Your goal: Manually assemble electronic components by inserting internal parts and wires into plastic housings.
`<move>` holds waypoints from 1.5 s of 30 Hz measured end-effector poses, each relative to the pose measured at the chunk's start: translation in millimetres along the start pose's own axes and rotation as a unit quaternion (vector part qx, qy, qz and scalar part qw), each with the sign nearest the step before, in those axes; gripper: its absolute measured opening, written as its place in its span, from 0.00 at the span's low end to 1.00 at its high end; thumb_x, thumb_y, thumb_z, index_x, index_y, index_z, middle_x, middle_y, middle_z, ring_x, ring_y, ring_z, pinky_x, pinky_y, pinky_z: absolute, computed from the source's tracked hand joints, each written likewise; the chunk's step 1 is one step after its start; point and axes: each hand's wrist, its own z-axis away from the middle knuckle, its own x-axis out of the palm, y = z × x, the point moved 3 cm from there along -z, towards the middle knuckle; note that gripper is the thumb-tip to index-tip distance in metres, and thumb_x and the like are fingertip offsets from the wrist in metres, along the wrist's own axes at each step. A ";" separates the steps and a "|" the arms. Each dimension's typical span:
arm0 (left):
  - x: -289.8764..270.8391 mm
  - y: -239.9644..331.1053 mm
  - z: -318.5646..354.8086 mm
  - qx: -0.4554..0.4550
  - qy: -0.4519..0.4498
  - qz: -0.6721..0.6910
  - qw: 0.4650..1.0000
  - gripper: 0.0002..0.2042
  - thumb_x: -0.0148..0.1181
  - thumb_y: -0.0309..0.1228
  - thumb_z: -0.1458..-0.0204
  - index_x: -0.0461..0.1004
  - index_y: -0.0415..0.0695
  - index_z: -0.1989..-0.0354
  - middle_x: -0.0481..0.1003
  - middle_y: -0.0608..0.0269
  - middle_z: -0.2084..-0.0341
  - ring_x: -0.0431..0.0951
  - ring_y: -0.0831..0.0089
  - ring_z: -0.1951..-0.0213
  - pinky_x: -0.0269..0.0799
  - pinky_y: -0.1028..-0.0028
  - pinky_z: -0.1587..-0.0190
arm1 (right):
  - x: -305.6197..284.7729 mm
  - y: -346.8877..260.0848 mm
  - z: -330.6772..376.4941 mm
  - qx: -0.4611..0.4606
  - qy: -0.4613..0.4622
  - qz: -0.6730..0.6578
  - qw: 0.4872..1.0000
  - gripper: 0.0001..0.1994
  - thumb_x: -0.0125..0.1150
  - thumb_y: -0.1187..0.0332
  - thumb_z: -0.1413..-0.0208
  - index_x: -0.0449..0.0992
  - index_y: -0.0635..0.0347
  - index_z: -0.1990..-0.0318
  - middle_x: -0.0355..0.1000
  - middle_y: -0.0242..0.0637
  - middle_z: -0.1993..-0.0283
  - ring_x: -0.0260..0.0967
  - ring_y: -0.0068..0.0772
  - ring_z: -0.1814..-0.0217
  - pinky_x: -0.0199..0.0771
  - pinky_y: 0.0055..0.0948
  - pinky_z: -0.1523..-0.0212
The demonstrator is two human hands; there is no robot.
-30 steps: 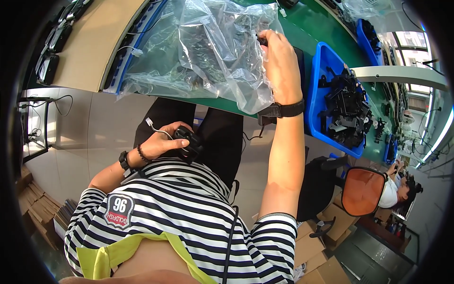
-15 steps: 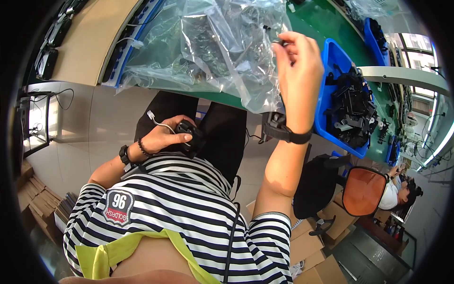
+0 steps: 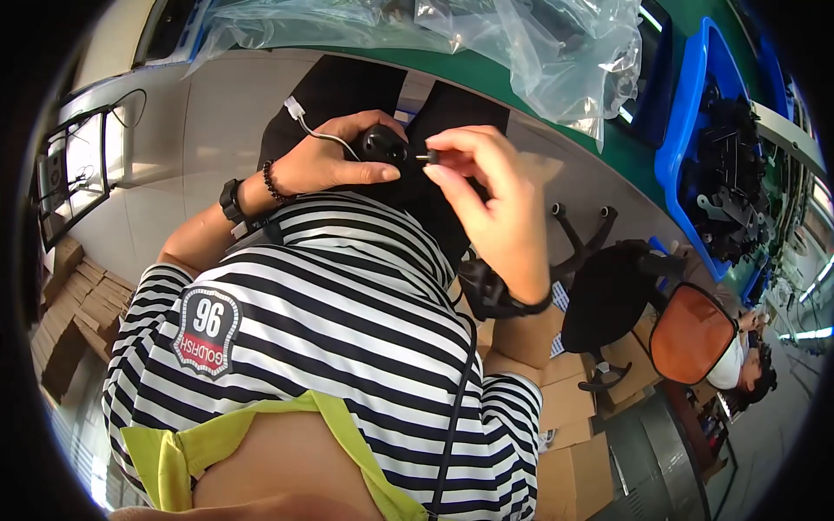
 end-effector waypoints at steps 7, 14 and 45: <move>0.6 2.8 -1.3 0.008 -0.001 -0.035 0.999 0.25 0.74 0.40 0.50 0.74 0.41 0.48 0.76 0.64 0.54 0.75 0.75 0.52 0.70 0.73 0.46 | 20.6 21.8 -7.4 -0.070 -0.016 0.110 0.991 0.10 0.65 0.82 0.46 0.77 0.66 0.56 0.73 0.36 0.58 0.74 0.27 0.62 0.74 0.24 0.59; -0.9 1.9 -2.1 0.029 -0.001 -0.064 0.998 0.25 0.74 0.40 0.50 0.74 0.41 0.48 0.76 0.63 0.54 0.75 0.74 0.52 0.70 0.73 0.47 | 20.6 24.6 -10.3 -0.086 -0.029 0.130 0.987 0.10 0.65 0.81 0.47 0.78 0.65 0.57 0.74 0.38 0.58 0.75 0.29 0.62 0.75 0.26 0.60; 11.4 8.3 -6.2 0.007 -0.027 -0.129 0.991 0.26 0.77 0.33 0.55 0.74 0.40 0.48 0.79 0.63 0.59 0.77 0.76 0.56 0.71 0.74 0.49 | 34.6 43.2 3.4 -0.202 0.061 0.377 0.902 0.16 0.61 0.56 0.40 0.72 0.60 0.70 0.68 0.38 0.74 0.72 0.40 0.73 0.74 0.36 0.70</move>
